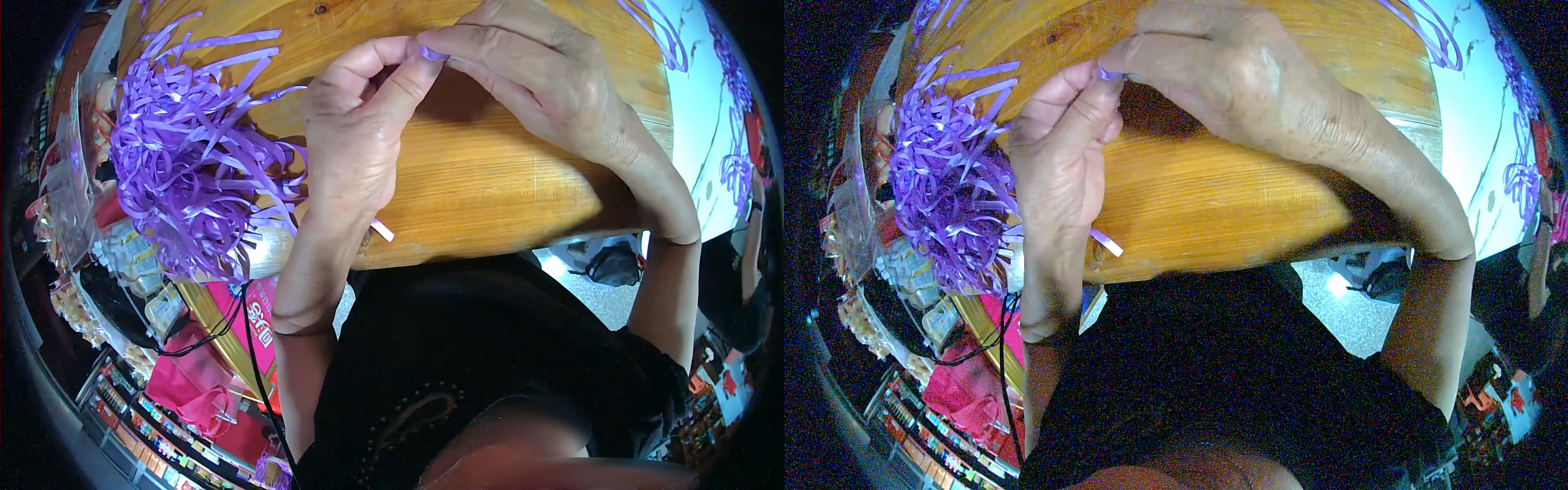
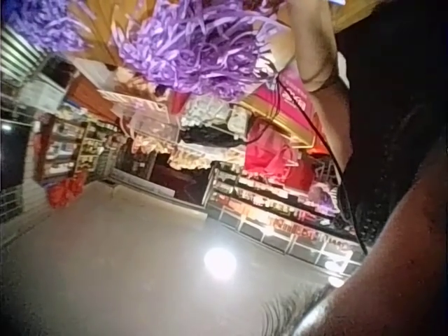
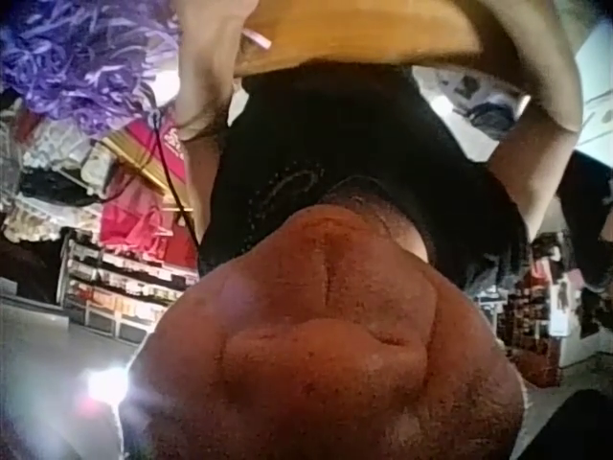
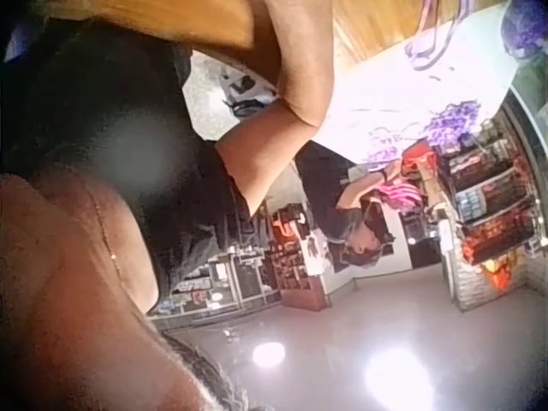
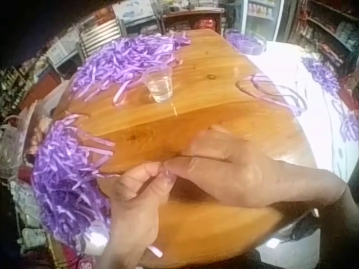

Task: Tying small knots into strips of purple ribbon at a wooden table.

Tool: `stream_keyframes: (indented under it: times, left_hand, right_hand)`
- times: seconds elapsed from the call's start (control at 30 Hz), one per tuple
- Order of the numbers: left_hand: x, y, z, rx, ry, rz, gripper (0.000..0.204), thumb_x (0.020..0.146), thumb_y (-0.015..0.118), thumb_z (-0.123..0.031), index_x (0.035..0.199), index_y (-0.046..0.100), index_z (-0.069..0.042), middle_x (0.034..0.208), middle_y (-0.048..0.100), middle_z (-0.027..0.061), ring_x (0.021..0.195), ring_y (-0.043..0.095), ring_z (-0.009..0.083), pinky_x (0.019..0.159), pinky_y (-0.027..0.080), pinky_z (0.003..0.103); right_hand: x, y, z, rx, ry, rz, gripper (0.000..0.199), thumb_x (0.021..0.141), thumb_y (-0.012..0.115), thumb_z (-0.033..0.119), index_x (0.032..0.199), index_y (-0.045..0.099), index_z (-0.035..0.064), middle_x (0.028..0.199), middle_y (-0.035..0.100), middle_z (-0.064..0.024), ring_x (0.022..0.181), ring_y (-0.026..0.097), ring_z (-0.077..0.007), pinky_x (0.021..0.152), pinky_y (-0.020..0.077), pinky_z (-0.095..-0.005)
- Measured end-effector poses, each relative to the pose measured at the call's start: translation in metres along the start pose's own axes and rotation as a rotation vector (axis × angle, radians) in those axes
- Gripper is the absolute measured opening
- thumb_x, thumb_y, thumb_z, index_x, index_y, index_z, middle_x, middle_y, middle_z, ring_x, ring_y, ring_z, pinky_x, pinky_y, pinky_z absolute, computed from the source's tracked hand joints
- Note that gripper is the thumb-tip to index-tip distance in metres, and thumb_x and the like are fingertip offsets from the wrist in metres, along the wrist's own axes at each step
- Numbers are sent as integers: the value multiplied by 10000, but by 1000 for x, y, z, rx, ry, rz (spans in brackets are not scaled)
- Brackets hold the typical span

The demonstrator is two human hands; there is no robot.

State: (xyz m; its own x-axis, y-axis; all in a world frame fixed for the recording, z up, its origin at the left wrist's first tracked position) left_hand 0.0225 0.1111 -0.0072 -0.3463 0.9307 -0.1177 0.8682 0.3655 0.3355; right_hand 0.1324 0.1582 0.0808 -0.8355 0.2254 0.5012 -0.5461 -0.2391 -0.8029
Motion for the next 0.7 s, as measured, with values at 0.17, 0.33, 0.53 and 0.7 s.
stream_keyframes:
  times: [0.17, 0.33, 0.53, 0.7]
  left_hand:
    - [-1, 2, 5, -174, -27, 25, 145, 835, 646, -71, 946, 635, 22, 771, 601, -8, 609, 437, 30, 557, 346, 170]
    - [-1, 6, 5, -276, 23, 123, 132, 840, 635, -55, 953, 634, 14, 764, 601, -6, 626, 448, 30, 562, 349, 167]
    - [-3, -4, 5, -96, 23, -4, 105, 827, 649, -42, 920, 647, 6, 750, 601, -20, 664, 483, 12, 587, 372, 148]
    - [-1, -14, -11, 202, 193, -179, 100, 802, 681, -63, 866, 657, 8, 659, 572, -53, 603, 460, -6, 542, 347, 145]
  right_hand:
    - [-4, 14, -26, 602, 348, 60, 273, 812, 607, -9, 1083, 585, 4, 856, 628, -68, 751, 608, -158, 642, 496, -258]
    - [1, 15, -9, 980, -462, -107, 344, 851, 576, -11, 1190, 518, 1, 905, 632, -26, 783, 591, -92, 672, 503, -239]
    - [2, 12, -6, 124, 119, -24, 283, 759, 614, -29, 1040, 589, -28, 809, 596, -91, 708, 587, -182, 639, 460, -263]
    - [-5, 14, 25, -674, -823, -567, 298, 699, 620, 68, 972, 605, -50, 735, 536, -59, 623, 514, -156, 521, 351, -262]
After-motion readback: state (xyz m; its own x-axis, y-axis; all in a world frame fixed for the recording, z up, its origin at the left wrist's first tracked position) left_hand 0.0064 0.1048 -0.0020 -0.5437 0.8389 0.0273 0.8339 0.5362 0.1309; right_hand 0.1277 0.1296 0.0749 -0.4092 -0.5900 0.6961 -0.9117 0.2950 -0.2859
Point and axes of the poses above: each hand's wrist, its own x-axis towards the middle knuckle, its own y-axis out of the palm, z = x × y, the point moved 8 cm from there along x, towards the middle knuckle
